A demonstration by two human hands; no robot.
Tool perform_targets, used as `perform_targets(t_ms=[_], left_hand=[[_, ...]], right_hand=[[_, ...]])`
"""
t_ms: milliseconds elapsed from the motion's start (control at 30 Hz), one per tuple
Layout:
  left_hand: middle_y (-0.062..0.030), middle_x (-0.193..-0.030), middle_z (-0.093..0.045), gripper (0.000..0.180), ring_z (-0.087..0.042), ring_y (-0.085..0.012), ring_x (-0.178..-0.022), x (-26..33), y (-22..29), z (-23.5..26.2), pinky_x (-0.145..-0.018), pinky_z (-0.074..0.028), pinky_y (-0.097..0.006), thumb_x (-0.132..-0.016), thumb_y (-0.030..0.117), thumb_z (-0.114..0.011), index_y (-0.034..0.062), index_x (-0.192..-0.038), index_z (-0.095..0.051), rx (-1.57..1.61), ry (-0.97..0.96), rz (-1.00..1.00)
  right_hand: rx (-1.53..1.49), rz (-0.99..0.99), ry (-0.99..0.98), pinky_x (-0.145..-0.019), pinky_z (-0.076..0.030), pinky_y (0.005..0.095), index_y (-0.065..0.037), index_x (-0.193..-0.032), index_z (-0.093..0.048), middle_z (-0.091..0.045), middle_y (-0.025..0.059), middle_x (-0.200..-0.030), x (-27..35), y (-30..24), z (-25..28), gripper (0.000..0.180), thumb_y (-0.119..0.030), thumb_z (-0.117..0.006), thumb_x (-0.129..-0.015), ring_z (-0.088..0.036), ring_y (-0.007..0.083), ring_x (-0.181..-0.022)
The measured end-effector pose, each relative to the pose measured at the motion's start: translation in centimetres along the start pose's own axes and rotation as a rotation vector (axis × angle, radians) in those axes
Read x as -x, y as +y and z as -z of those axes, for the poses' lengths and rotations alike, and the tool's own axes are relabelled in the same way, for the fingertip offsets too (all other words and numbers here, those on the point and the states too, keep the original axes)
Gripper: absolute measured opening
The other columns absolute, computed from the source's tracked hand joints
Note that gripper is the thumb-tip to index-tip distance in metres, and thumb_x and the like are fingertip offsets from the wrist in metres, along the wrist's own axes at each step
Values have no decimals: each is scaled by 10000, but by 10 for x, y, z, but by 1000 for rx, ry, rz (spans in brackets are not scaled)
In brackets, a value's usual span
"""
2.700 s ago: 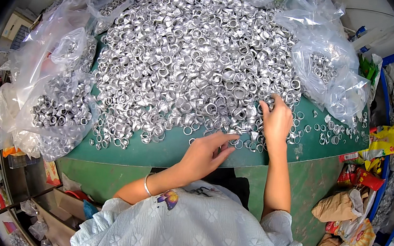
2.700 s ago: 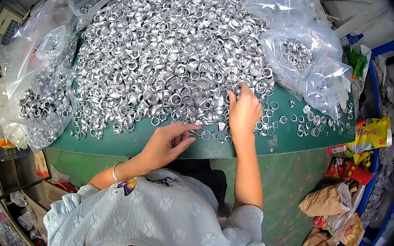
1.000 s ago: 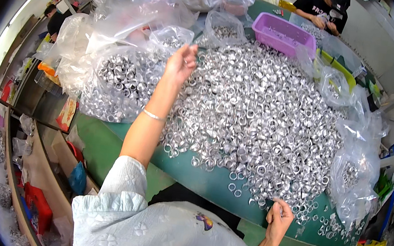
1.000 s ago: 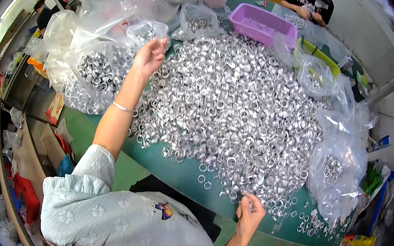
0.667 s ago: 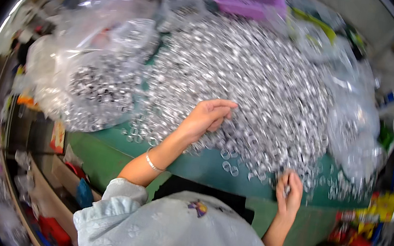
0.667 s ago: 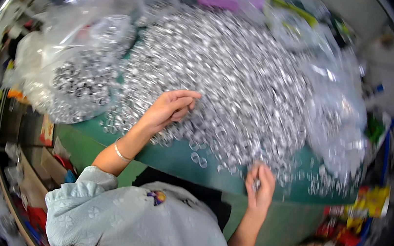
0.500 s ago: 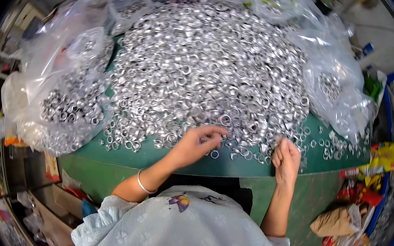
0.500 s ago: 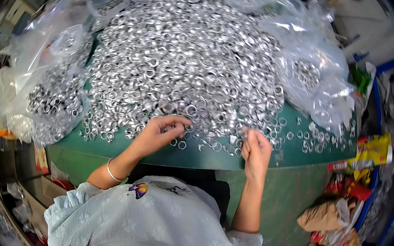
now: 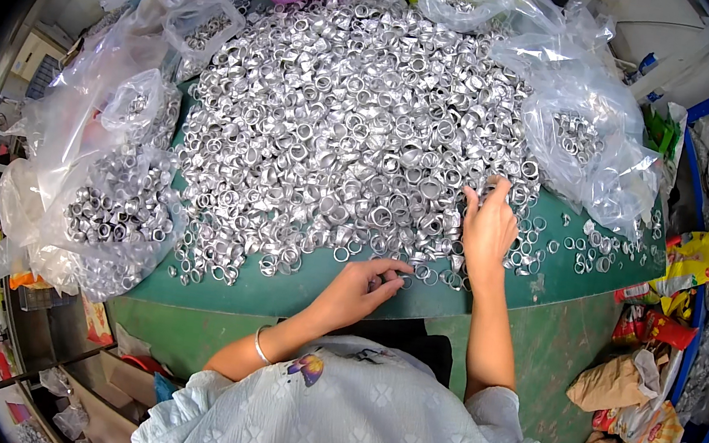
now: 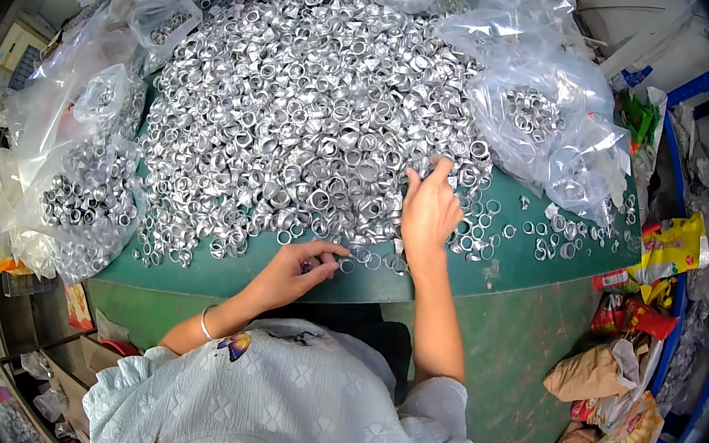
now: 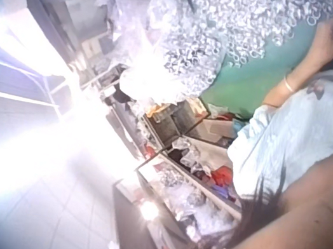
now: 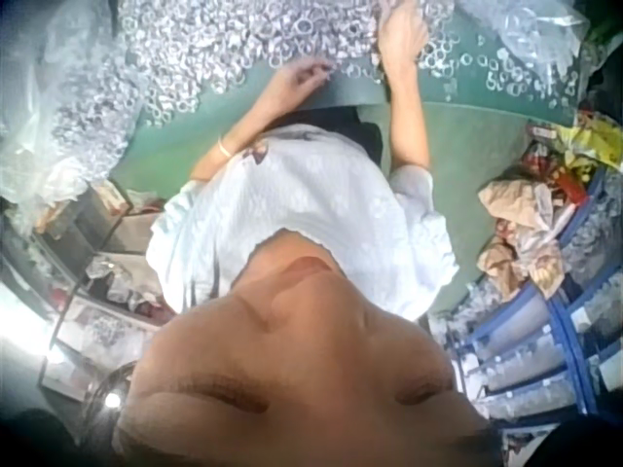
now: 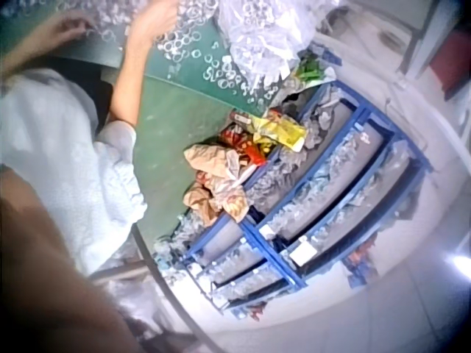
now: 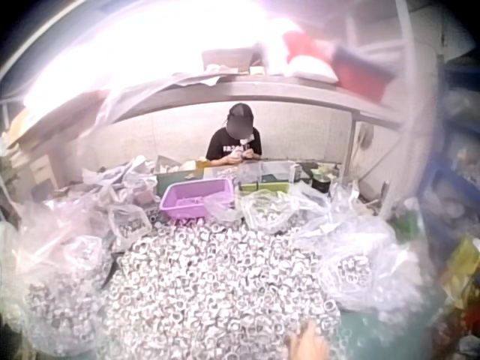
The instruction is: The person sorts through a large pile of small silver-colored metal ring components on a green work table, picking them up individually or in small handfuls and placing some into a purple plastic bin.
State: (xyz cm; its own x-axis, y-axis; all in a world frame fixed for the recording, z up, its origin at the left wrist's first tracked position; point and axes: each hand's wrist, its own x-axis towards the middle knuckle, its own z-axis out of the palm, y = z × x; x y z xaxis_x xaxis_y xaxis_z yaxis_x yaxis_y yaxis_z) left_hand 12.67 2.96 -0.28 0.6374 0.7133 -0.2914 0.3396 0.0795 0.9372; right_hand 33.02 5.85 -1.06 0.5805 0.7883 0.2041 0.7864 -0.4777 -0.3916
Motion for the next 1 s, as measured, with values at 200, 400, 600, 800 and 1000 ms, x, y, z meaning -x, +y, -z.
perform_targets(t_ms=[200, 400, 600, 800, 1000], left_hand=[[-23, -764, -583, 231, -535, -47, -678, -2, -4, -1, -615, -426, -188, -860, 91, -539, 29, -1078, -583, 66, -17, 12], [4, -667, -503, 212, -371, -26, -517, -6, -10, -10, -466, -337, -206, -838, 64, -557, 21, -1043, -586, 93, 29, -102], [6, -671, -501, 224, -381, -24, -533, -2, -1, -8, -492, -344, -185, -831, 53, -566, 31, -1053, -590, 103, 41, -86], [-4, -794, -544, 282, -498, -49, -691, -6, 8, -6, -645, -427, -187, -836, 41, -559, 19, -1116, -561, 247, 121, -109], [31, -810, -525, 371, -358, 9, -574, -10, 28, -14, -502, -312, -157, -812, 49, -611, 66, -1175, -538, 403, 204, -233]], right_hand=[[-361, 146, 132, -537, -434, 393, -22, -807, -570, -602, 143, -665, -11, 37, 0, 141, -156, -614, -800, -572, 324, -576], [-234, 212, 23, -567, -446, 392, -59, -867, -574, -609, 124, -738, -4, 18, 11, 117, -131, -614, -785, -581, 321, -622], [-342, 236, 59, -543, -443, 365, -43, -834, -550, -590, 121, -700, -10, 26, 4, 110, -74, -623, -757, -568, 306, -586], [-1309, -219, -419, -401, -275, 192, -7, -835, -561, -521, -21, -614, 28, 16, 30, 84, -51, -624, -800, -388, 26, -460], [-1261, 68, -378, -517, -366, 158, 1, -939, -536, -541, 17, -711, 69, 7, 31, 161, -59, -616, -814, -468, 41, -561]])
